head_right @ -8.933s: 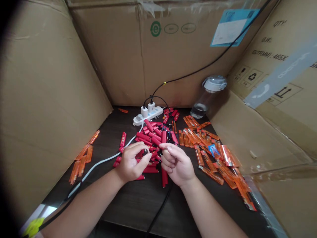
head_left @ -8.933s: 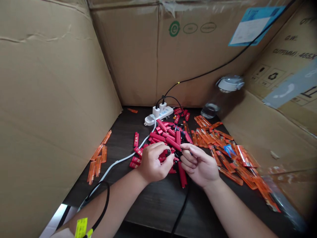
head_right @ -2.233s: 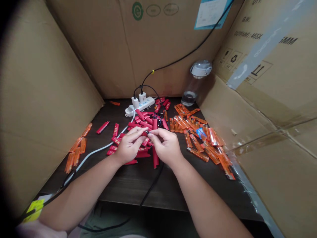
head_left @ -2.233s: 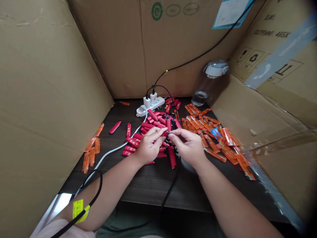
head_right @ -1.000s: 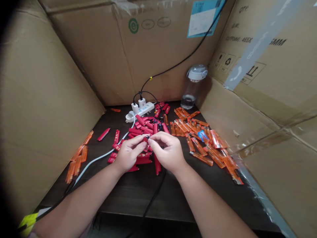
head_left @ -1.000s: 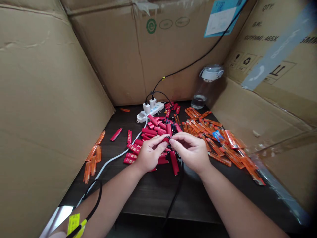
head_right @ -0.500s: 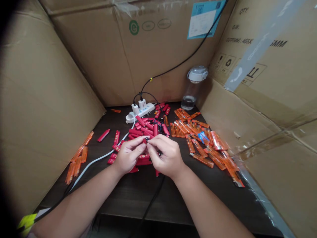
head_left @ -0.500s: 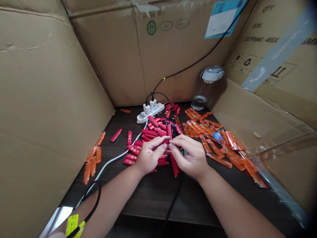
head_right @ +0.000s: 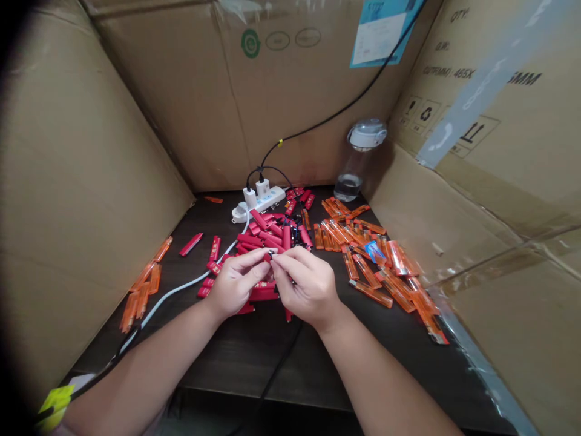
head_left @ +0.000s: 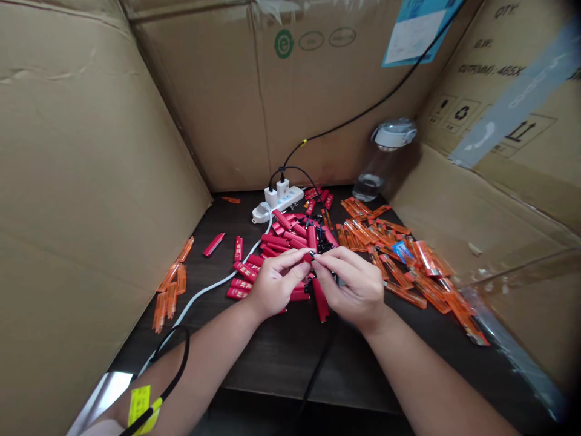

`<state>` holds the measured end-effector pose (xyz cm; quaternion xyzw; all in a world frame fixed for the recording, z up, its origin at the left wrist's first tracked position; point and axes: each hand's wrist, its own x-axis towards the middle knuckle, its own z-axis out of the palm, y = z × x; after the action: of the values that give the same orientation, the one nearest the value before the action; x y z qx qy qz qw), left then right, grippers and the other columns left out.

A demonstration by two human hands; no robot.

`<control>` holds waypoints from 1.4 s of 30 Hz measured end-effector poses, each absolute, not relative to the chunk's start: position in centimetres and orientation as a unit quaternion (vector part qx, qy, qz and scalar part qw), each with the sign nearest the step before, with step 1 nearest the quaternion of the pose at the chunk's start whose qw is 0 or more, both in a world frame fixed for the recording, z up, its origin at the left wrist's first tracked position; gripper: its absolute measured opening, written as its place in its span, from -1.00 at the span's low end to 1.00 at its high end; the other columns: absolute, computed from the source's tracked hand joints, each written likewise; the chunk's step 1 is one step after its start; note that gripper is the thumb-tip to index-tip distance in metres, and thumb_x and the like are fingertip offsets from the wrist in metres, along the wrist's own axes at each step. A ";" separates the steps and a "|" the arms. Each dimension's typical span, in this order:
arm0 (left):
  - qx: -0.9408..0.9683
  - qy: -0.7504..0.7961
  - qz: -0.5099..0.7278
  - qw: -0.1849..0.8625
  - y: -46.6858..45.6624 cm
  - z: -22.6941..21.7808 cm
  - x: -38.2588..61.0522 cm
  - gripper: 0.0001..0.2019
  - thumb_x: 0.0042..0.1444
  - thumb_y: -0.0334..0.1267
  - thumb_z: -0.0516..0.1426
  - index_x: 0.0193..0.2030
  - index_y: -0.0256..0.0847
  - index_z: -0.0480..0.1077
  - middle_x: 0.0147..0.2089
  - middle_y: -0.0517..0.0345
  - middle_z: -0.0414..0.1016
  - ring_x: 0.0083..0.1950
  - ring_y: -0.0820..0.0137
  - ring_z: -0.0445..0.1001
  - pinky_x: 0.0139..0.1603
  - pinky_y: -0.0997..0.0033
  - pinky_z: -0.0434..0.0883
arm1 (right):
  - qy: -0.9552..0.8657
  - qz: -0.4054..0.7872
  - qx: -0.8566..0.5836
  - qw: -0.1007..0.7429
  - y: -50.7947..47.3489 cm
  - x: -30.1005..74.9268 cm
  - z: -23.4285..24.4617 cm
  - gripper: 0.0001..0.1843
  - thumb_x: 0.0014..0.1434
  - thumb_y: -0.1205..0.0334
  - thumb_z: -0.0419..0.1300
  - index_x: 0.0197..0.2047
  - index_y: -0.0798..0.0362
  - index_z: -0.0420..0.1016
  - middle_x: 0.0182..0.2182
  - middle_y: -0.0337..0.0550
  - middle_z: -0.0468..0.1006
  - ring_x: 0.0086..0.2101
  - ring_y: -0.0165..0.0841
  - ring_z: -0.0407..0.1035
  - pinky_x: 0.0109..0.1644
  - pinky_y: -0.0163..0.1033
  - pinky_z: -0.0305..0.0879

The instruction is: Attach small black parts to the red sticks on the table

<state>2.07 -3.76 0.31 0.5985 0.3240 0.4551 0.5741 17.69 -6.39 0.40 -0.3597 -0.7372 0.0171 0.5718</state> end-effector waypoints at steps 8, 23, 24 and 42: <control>0.612 0.324 0.455 0.561 -3.8 0.5 2.1 -0.68 0.09 -0.17 0.18 -0.05 -0.25 0.51 -0.05 -0.04 0.54 -0.06 0.24 0.51 -0.07 0.27 0.48 | -0.733 0.000 -0.357 0.579 -6.6 17.5 0.5 -0.61 0.06 0.51 0.20 -0.05 0.00 0.50 -0.34 -0.08 0.56 -0.37 -0.36 0.45 -0.31 -0.25 0.45; 0.621 0.311 0.456 0.556 -3.8 0.3 2.0 -0.70 0.11 -0.20 0.17 -0.03 -0.23 0.50 -0.05 -0.02 0.55 -0.02 0.24 0.50 0.00 0.26 0.45 | -0.714 0.059 -0.360 0.598 -6.6 17.3 0.5 -0.70 0.04 0.49 0.21 -0.16 0.00 0.56 -0.35 -0.09 0.56 -0.37 -0.34 0.47 -0.31 -0.24 0.46; 0.621 0.312 0.455 0.557 -3.8 0.3 1.9 -0.70 0.11 -0.20 0.17 -0.03 -0.23 0.50 -0.05 -0.03 0.55 -0.01 0.24 0.50 0.00 0.25 0.45 | -0.712 0.064 -0.362 0.598 -6.6 17.4 0.5 -0.71 0.05 0.48 0.21 -0.17 0.00 0.56 -0.35 -0.09 0.56 -0.37 -0.34 0.47 -0.31 -0.24 0.46; 0.614 0.286 0.430 0.597 -3.8 0.3 1.7 -0.66 0.13 -0.17 0.16 0.03 -0.23 0.47 0.00 -0.05 0.52 0.06 0.16 0.46 0.06 0.17 0.43 | -0.490 0.485 -0.364 0.626 -6.2 17.2 0.2 -0.83 0.06 0.23 0.29 -0.22 0.03 0.57 -0.51 -0.22 0.58 -0.57 -0.40 0.45 -0.47 -0.26 0.48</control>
<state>1.65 -3.82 0.29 0.6144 0.2858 0.4301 0.5965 17.16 -6.17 0.20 -0.3640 -0.4901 0.4854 0.6259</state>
